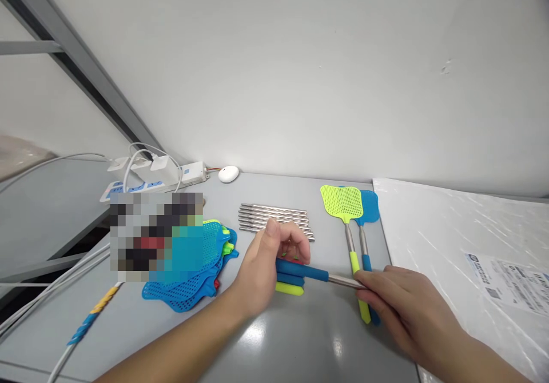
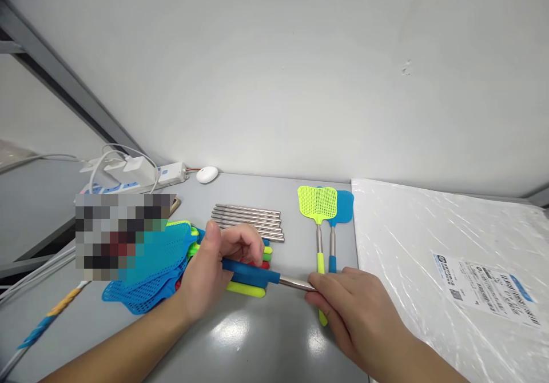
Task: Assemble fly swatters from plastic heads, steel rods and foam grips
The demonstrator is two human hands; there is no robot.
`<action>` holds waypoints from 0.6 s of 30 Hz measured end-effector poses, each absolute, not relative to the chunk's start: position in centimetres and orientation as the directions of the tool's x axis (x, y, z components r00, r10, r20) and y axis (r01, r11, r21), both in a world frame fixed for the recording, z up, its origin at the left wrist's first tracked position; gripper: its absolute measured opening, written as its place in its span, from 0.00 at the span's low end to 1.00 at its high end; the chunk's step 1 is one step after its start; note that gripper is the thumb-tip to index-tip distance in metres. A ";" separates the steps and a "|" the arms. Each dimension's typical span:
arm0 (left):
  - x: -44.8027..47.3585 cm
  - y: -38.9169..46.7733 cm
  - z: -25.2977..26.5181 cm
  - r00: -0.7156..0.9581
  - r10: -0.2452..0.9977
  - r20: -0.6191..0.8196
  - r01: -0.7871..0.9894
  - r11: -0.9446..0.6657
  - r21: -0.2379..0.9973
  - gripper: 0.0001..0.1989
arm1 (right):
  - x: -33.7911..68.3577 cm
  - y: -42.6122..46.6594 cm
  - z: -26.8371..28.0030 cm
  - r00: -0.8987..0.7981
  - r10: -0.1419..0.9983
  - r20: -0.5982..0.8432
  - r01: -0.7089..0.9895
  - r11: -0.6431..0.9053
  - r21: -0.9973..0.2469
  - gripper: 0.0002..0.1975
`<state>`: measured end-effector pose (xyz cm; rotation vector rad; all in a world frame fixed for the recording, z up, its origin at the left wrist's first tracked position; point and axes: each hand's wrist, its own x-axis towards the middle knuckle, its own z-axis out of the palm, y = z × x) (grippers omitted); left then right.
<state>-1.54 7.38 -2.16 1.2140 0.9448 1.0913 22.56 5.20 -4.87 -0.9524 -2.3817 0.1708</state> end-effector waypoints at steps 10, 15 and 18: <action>-0.9 7.1 -2.4 0.226 0.974 0.013 -0.151 0.022 0.988 0.35 | 22.1 4.7 -4.6 -0.599 0.674 0.432 0.598 0.736 -0.318 0.07; -0.8 7.1 -2.5 0.218 0.976 0.032 -0.133 -0.003 0.991 0.33 | 21.7 4.5 -4.7 -0.564 0.679 0.470 0.590 0.730 -0.345 0.08; -0.7 7.0 -2.6 0.225 0.974 0.033 -0.119 -0.006 0.993 0.32 | 21.7 4.5 -4.6 -0.565 0.679 0.468 0.594 0.729 -0.341 0.08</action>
